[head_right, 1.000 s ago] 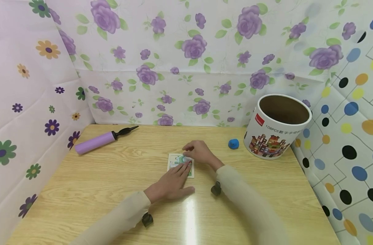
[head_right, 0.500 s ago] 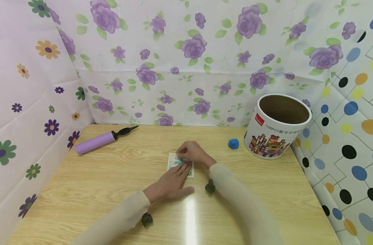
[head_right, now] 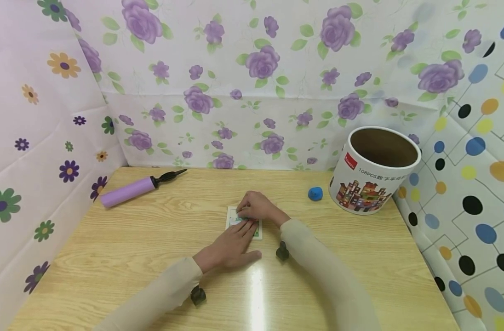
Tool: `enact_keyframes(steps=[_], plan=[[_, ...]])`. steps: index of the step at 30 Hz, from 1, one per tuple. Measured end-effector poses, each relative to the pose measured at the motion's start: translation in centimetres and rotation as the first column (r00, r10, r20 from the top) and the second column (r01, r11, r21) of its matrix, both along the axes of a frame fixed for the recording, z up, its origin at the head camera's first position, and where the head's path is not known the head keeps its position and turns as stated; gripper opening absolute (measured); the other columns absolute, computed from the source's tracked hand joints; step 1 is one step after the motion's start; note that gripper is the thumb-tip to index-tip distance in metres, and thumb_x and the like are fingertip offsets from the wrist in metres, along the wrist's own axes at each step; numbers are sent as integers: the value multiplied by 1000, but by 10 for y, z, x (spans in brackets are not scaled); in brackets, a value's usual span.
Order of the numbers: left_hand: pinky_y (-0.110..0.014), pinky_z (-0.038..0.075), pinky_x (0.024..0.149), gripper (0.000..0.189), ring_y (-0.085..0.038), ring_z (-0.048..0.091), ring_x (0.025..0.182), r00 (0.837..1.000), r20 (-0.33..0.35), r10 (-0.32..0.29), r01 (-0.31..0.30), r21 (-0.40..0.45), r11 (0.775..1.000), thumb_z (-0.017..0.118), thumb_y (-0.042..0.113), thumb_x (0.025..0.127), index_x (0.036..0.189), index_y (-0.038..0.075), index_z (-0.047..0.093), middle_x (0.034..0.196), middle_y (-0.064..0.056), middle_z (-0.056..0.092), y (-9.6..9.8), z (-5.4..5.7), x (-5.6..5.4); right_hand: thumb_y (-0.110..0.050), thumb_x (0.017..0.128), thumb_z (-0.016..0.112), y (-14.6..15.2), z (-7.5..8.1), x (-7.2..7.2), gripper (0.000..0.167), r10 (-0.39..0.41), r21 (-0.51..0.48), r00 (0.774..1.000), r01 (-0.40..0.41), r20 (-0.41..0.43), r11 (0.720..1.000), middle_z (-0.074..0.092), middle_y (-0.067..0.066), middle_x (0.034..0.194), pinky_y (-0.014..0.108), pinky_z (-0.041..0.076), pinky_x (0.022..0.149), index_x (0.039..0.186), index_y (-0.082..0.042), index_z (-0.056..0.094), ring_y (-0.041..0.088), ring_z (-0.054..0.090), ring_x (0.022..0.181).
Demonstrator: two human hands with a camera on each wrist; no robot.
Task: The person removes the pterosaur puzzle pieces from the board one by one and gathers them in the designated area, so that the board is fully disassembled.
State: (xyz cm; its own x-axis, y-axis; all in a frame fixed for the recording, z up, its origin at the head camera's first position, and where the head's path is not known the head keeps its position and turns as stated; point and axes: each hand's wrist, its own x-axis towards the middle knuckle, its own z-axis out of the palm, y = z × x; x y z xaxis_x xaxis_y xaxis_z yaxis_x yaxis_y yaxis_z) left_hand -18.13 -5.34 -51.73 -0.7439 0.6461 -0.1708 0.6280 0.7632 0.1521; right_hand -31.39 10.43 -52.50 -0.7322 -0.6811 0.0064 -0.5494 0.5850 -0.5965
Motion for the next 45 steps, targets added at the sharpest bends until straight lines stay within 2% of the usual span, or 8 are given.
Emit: enact_keyframes(steps=[10,15,23,32,41,45], plan=[[-43,20,125,87,-27,12,158,1000,11,10,-10,2,1000,34,64,105,163,1,15,171,-13,10,0,1,0,-21,93,78,-3,0,2,7,-31,-1,999,31,-14,1000,72,-4,101,37,54,90,97,-20,83,13,65,97],[-43,22,125,87,-28,14,157,1000,4,15,-15,4,1000,33,65,105,163,2,17,170,-13,12,0,1,-1,-19,95,75,-2,1,4,10,-34,-2,999,34,-34,999,72,-3,102,35,55,85,102,-18,82,12,66,92],[-44,23,125,88,-28,15,157,1000,16,25,-25,3,1000,35,65,104,163,2,19,170,-13,15,1,2,-1,-10,95,70,1,7,6,20,-56,-30,998,56,8,998,74,-1,103,32,57,79,112,-14,79,11,68,88],[-44,25,124,87,-27,16,157,1000,15,27,-27,10,1000,37,64,104,163,2,20,170,-13,16,2,4,0,-15,94,75,7,9,4,9,-84,-30,996,84,-7,996,75,-6,92,29,57,76,103,-15,80,7,67,82],[-44,23,125,87,-26,15,158,999,28,28,-28,4,1000,37,65,104,163,4,18,171,-11,15,2,3,-1,-18,96,73,14,18,6,15,-116,-66,993,117,13,991,77,-1,105,32,58,78,109,-15,80,9,69,85],[-45,22,125,87,-25,13,158,999,27,27,-27,-2,1000,36,66,104,164,5,17,171,-10,12,2,1,-2,-18,96,73,22,23,8,16,-124,-71,992,123,-5,990,76,1,106,30,58,77,110,-14,80,10,69,86]])
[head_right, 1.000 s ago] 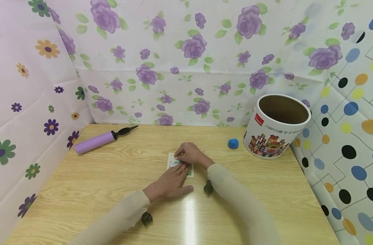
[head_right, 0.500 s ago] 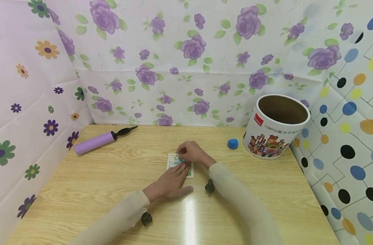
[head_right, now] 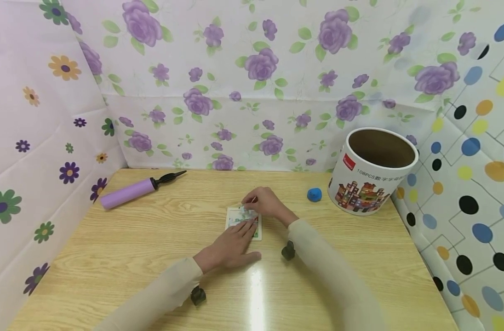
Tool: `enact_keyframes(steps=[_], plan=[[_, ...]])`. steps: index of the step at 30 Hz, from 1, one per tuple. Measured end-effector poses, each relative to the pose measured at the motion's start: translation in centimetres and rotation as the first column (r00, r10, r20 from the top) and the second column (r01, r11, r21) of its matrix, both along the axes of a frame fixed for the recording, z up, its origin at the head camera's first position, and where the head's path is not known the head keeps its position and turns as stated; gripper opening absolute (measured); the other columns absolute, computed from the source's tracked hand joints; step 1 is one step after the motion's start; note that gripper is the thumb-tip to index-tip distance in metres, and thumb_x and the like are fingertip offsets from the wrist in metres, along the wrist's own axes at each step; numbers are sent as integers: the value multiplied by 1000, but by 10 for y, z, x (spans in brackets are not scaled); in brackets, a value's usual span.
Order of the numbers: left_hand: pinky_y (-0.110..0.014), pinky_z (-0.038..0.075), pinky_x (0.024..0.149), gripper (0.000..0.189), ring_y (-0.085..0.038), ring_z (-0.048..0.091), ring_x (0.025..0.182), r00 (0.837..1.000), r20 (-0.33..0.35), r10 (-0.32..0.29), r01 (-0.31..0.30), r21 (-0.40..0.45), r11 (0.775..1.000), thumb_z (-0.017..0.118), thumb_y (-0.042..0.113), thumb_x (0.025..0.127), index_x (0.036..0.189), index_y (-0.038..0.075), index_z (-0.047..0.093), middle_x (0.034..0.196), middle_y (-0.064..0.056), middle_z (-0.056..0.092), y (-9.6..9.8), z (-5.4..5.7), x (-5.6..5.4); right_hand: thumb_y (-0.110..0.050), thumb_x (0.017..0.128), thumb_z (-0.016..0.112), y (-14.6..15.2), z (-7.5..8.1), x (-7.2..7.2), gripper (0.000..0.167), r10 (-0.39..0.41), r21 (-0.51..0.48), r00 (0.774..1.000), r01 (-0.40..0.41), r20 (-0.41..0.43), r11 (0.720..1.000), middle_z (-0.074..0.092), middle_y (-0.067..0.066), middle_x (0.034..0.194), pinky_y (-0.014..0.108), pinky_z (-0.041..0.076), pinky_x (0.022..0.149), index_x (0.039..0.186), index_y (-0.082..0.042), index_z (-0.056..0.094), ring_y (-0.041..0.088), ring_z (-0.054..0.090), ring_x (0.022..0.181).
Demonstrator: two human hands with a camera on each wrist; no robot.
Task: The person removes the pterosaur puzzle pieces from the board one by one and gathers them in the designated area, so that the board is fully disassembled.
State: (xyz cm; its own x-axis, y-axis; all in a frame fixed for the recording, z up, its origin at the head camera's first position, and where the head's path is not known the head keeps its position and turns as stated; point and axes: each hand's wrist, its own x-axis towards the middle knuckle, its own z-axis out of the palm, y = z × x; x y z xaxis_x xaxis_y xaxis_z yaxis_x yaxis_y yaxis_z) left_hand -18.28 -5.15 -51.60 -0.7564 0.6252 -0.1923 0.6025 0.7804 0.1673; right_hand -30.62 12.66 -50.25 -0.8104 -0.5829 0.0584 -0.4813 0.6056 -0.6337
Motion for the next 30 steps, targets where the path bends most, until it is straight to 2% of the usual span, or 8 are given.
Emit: enact_keyframes(steps=[5,9,12,16,22,30], plan=[[-45,22,125,87,-26,13,158,1000,0,6,-6,1,1000,38,65,104,164,5,16,171,-11,11,1,1,0,-18,97,72,17,4,4,17,4,-5,1000,-4,-1,1000,75,5,109,28,57,68,111,-12,80,14,69,79],[-45,23,125,87,-27,15,158,1000,-2,6,-6,6,1000,39,64,104,164,4,17,171,-11,12,1,1,1,-19,98,72,32,4,7,20,-22,-34,999,23,41,999,74,6,109,28,58,62,114,-9,79,20,71,71],[-46,23,124,87,-27,15,157,1000,-7,5,-5,7,1000,39,64,104,163,4,18,171,-12,13,1,1,1,-20,98,72,45,4,10,21,-52,-34,998,53,42,998,74,4,107,29,59,66,114,-9,79,17,72,74],[-45,23,124,87,-28,16,157,1000,-12,4,-4,11,1000,39,64,104,163,4,18,171,-12,13,0,1,1,-20,96,74,65,4,12,18,-81,-13,996,80,-26,997,75,2,105,34,59,74,110,-11,81,14,70,83],[-46,23,124,87,-28,16,157,1000,-15,-4,4,13,1000,39,63,104,164,4,17,171,-12,13,0,0,1,-16,94,75,92,0,14,16,-105,-1,991,105,-89,994,76,2,101,40,59,79,108,-12,82,17,70,89],[-47,25,124,86,-30,19,157,999,-25,-19,20,31,999,41,61,104,163,2,20,170,-15,16,-1,2,2,-12,95,74,112,-5,13,15,-141,5,989,141,-41,990,76,5,101,39,57,79,107,-9,82,18,68,90]])
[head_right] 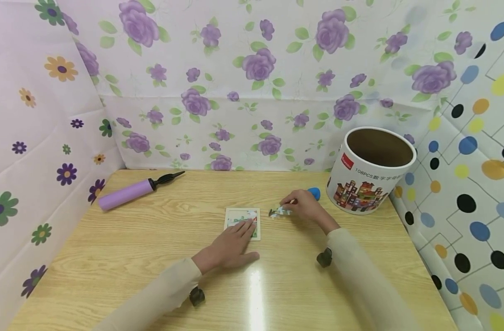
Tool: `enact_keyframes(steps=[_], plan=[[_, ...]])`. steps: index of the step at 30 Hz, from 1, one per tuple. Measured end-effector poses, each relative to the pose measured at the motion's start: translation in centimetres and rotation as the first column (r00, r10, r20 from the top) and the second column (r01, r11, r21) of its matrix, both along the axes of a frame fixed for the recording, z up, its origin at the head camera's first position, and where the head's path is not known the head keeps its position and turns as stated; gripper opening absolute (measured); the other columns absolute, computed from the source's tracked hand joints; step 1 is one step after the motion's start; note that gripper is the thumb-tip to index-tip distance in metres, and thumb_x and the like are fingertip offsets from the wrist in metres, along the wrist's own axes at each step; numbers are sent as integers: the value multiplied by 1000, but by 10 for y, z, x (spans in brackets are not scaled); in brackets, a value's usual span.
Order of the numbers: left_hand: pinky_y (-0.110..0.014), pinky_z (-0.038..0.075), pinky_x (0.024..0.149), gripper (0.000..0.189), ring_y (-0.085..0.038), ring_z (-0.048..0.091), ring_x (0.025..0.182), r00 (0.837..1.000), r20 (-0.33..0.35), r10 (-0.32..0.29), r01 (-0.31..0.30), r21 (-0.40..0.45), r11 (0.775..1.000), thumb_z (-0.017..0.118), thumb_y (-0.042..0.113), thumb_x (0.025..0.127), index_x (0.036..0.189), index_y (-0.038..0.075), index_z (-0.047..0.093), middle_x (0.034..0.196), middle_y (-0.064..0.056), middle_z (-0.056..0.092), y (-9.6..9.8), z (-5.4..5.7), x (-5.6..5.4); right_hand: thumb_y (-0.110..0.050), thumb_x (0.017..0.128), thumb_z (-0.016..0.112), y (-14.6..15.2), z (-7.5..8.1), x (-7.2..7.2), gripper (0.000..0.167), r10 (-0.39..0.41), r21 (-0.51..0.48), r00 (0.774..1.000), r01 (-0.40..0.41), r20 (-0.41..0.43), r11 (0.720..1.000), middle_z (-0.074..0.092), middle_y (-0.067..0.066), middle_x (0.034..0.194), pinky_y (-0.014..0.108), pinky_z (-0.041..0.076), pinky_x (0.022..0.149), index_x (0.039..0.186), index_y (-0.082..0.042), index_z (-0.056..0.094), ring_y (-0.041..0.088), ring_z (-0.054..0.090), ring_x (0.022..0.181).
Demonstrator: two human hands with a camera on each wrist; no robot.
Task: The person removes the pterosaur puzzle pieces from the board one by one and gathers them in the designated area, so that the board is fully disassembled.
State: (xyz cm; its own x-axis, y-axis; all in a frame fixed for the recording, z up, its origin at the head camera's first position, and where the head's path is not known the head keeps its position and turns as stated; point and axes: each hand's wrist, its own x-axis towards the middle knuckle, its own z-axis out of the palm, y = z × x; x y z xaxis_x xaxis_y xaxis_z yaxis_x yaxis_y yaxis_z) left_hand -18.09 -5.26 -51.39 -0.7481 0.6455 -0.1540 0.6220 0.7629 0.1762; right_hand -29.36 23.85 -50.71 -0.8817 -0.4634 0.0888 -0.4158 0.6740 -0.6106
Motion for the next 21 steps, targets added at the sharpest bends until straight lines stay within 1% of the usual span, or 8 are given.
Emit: enact_keyframes(steps=[7,10,15,17,21], plan=[[-46,26,123,85,-30,19,156,1000,-6,-2,2,-15,1000,41,61,104,163,2,20,170,-15,16,1,2,1,-12,94,75,8,-8,-2,13,-8,14,1000,8,12,1000,77,7,102,30,53,70,105,-10,82,13,65,83],[-46,26,123,85,-30,20,156,1000,-10,-2,2,-15,1000,42,61,104,162,2,21,170,-15,17,1,3,2,-13,94,75,10,-11,-2,13,-2,17,1000,1,10,1000,77,8,102,29,54,68,104,-10,82,14,67,83],[-46,26,123,85,-30,21,156,1000,-21,-5,5,-15,1000,42,60,104,162,2,22,170,-15,18,1,4,2,-12,94,75,10,-16,-3,12,10,29,1000,-10,-8,1000,77,9,103,34,58,73,103,-9,82,19,71,89],[-45,26,123,85,-29,21,156,1000,-24,-6,6,-18,1000,42,61,104,162,2,22,170,-15,18,1,3,2,-12,94,75,11,-18,-4,12,4,43,1000,-3,-11,999,78,8,103,34,58,75,102,-10,82,20,71,91],[-45,25,124,85,-29,20,156,1000,-26,-5,4,-26,1000,41,61,104,163,2,21,170,-15,17,1,2,1,-13,94,75,11,-21,-5,11,-8,57,1000,8,-6,998,78,7,102,33,56,73,102,-10,82,18,69,88]])
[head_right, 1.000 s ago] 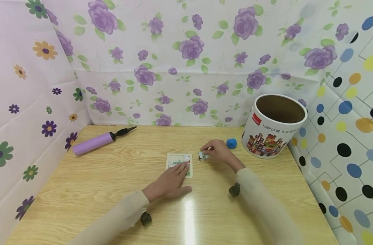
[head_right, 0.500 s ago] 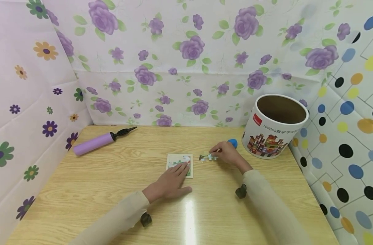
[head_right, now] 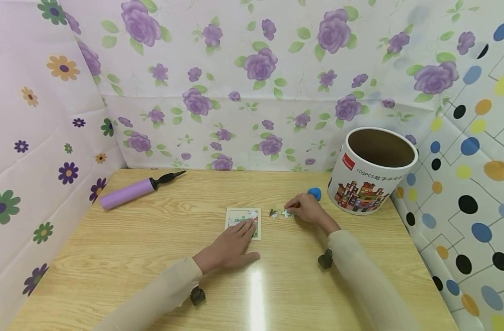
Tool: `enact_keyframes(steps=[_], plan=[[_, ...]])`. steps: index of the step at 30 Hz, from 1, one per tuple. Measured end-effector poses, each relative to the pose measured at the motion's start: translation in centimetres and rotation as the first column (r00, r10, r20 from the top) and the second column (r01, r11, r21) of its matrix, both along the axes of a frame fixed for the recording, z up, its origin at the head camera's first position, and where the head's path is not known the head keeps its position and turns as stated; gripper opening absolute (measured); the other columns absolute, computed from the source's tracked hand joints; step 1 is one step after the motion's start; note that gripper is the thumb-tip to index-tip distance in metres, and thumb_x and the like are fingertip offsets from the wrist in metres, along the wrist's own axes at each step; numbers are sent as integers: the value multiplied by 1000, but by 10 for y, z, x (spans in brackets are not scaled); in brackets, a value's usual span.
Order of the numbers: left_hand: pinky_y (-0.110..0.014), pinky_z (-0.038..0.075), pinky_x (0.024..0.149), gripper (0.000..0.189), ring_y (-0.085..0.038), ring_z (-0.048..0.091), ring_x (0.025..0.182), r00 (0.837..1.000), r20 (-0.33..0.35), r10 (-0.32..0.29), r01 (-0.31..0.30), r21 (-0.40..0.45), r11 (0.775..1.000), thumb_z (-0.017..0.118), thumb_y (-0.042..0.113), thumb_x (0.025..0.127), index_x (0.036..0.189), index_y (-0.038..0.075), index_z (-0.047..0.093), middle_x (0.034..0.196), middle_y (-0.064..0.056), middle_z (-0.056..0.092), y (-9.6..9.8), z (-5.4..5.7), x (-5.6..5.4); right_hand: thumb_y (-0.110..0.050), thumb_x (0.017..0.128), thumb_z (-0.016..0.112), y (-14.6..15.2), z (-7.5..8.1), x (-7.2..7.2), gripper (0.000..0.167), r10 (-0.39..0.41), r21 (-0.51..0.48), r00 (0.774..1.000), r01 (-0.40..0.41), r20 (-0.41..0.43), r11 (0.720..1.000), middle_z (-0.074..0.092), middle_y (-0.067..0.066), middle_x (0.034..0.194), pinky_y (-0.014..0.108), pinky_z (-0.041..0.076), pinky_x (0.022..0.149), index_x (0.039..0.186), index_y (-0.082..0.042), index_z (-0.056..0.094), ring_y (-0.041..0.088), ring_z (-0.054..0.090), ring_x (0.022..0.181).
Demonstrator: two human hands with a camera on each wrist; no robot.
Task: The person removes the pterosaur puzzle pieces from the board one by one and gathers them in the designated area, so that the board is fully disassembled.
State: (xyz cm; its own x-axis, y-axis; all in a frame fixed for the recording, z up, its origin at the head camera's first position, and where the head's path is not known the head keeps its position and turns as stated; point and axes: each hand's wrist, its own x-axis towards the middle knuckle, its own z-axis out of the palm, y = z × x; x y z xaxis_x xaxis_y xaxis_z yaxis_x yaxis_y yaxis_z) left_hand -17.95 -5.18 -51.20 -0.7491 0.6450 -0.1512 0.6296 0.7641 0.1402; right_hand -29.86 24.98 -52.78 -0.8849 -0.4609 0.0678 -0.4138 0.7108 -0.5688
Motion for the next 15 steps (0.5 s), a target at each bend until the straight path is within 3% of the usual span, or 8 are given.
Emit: enact_keyframes(steps=[8,15], plan=[[-44,24,124,86,-28,19,157,1000,8,4,-4,-11,1000,40,62,104,163,3,19,171,-13,15,-1,-2,-1,-14,94,75,-1,-2,0,13,-30,-2,999,30,10,1000,77,6,104,35,56,76,105,-10,82,17,68,89],[-45,26,123,87,-29,19,156,1000,-3,0,0,-1,1000,40,63,104,163,2,20,170,-15,15,0,-4,-1,-15,97,73,-7,7,-1,18,-46,-22,998,46,38,999,75,6,101,38,58,75,112,-8,79,20,69,89]])
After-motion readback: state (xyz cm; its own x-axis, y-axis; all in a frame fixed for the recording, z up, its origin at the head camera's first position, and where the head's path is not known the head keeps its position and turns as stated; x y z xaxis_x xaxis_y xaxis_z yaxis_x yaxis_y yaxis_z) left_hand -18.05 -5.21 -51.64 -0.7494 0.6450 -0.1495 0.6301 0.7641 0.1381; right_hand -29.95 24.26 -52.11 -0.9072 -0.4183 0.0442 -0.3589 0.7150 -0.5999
